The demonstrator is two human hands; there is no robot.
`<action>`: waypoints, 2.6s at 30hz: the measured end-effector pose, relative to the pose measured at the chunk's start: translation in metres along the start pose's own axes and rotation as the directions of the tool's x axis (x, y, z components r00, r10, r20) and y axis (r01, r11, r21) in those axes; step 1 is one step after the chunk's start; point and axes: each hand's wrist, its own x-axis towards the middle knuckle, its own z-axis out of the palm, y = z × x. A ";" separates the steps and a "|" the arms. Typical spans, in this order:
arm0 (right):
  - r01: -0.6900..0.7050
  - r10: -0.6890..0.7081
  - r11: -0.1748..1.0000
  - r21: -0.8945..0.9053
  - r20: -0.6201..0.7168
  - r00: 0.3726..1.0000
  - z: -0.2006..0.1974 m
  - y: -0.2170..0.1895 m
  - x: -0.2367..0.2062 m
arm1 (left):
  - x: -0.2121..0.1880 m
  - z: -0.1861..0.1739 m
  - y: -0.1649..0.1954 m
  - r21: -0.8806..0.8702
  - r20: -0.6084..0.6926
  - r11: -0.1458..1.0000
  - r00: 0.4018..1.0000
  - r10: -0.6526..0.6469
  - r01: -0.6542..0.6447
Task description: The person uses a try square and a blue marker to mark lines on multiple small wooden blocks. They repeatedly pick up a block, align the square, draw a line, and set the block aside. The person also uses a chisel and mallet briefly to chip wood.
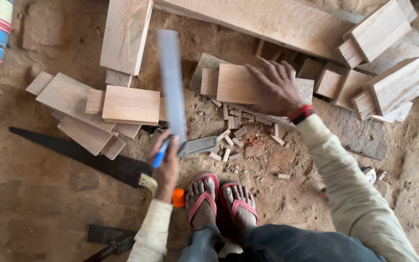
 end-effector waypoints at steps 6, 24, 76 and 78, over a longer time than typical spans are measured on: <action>-0.088 0.091 0.996 -0.027 0.127 0.988 0.010 0.006 0.001 | 0.005 -0.037 0.041 -0.025 -0.202 0.989 0.970 0.139 -0.147; -0.218 0.240 0.969 -0.116 0.233 0.942 0.034 -0.050 0.089 | -0.042 -0.066 0.054 0.103 -0.339 0.982 0.923 0.182 -0.156; 0.067 -0.080 0.990 0.128 0.101 0.992 -0.004 -0.016 0.025 | -0.006 0.077 -0.041 0.040 0.257 0.979 0.945 -0.203 0.200; 0.097 -0.104 0.992 0.075 0.092 0.990 0.005 -0.028 0.032 | -0.004 0.075 -0.041 0.074 0.247 0.972 0.941 -0.233 0.221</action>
